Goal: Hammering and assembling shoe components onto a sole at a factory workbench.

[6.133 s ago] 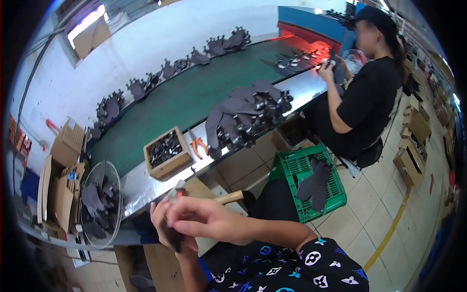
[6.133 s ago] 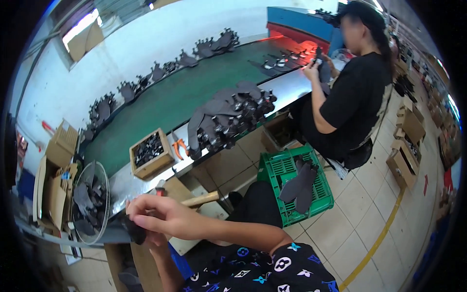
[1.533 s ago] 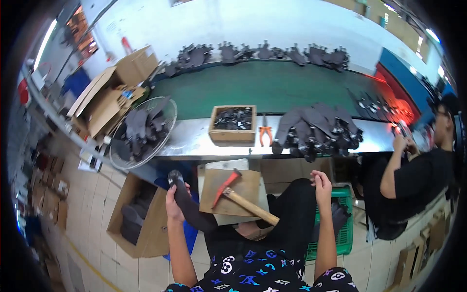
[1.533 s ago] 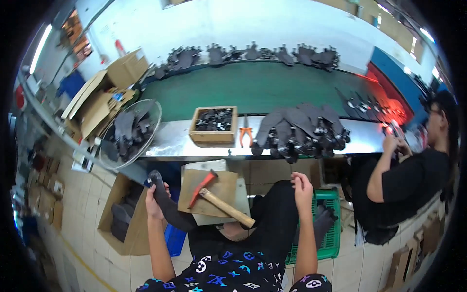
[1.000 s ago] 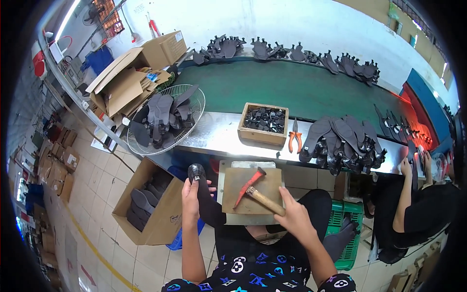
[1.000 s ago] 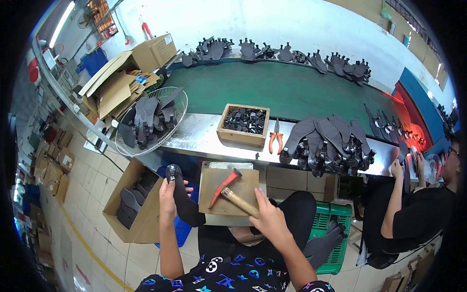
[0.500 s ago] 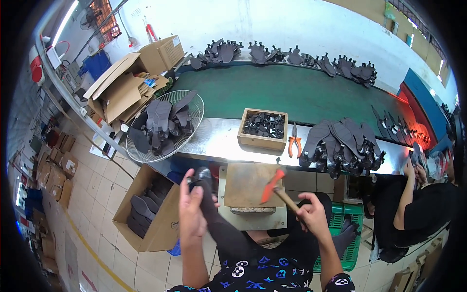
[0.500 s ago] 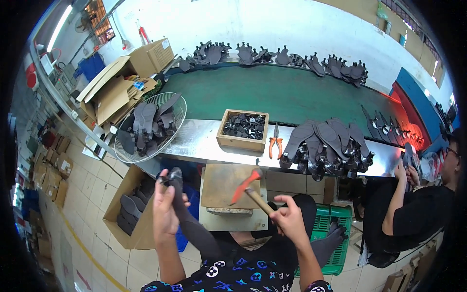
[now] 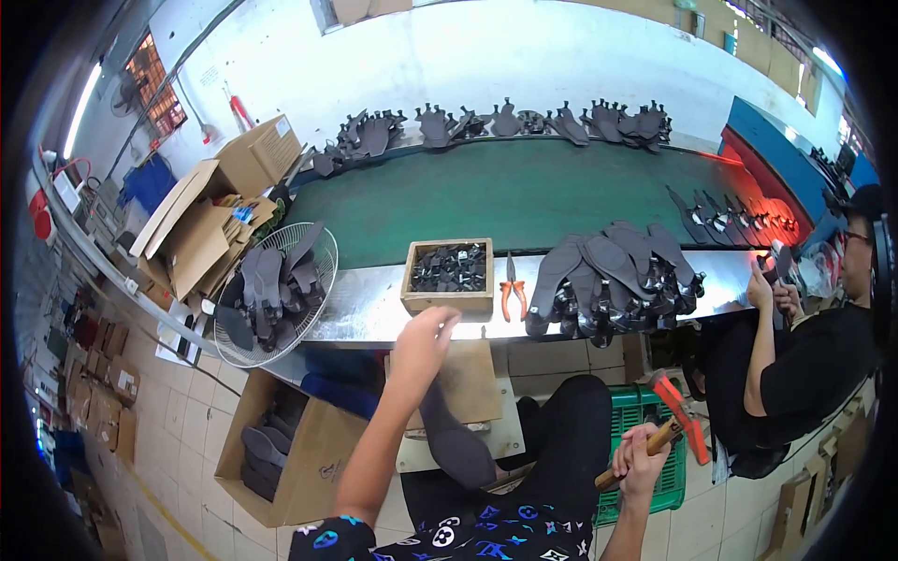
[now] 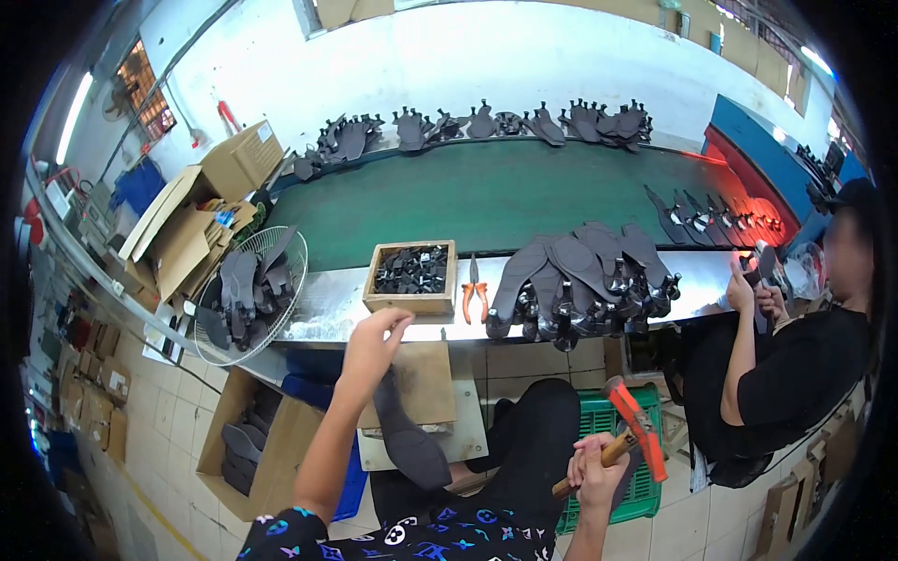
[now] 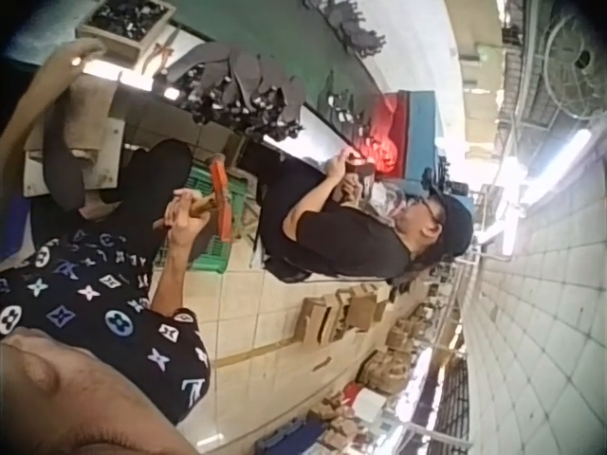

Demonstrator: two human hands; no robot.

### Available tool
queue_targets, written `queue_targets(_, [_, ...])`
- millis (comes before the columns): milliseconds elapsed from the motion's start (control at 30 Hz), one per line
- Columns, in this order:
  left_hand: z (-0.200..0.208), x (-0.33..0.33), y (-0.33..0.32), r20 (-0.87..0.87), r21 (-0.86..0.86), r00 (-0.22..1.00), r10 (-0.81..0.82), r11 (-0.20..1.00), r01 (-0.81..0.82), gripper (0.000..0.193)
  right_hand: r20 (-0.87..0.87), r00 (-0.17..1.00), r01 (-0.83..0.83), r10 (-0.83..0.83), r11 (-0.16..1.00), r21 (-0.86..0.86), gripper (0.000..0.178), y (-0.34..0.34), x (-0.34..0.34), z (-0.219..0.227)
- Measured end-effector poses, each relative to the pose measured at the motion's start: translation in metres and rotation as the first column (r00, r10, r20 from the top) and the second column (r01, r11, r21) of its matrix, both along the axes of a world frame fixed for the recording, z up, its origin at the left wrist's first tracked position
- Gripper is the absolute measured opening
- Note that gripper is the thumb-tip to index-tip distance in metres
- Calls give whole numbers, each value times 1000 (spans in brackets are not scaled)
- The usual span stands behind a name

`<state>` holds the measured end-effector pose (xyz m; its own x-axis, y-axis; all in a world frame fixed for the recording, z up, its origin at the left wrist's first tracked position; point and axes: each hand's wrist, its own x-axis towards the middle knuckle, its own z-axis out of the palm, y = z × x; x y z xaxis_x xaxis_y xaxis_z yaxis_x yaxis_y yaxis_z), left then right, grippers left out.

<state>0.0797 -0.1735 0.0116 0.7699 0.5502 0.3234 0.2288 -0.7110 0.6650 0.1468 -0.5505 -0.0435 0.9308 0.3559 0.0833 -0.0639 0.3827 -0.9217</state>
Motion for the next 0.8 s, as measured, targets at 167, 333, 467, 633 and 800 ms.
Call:
queue_targets(167, [-49,70,13,-499,207,866,-17,969,138,17,82,994,-67,71,997,-50,26,10,-7,-6])
queue_targets(333, [-67,69,27,-304,179,947,-107,970,166,15,85,986,-128,144,978,-167,20,23,-10,2])
queue_targets(467, [-5,36,-28,91,-673,976,-200,710,208,16,181,974,-104,134,980,-168,10,38,4,21])
queue_targets(633, [36,-46,-96,285,-892,958,-39,355,280,13,167,939,-281,300,951,-131,17,75,0,63])
queue_targets(800, [47,-79,-125,374,-908,926,50,224,354,10,203,878,-415,433,901,-127,28,104,-13,80])
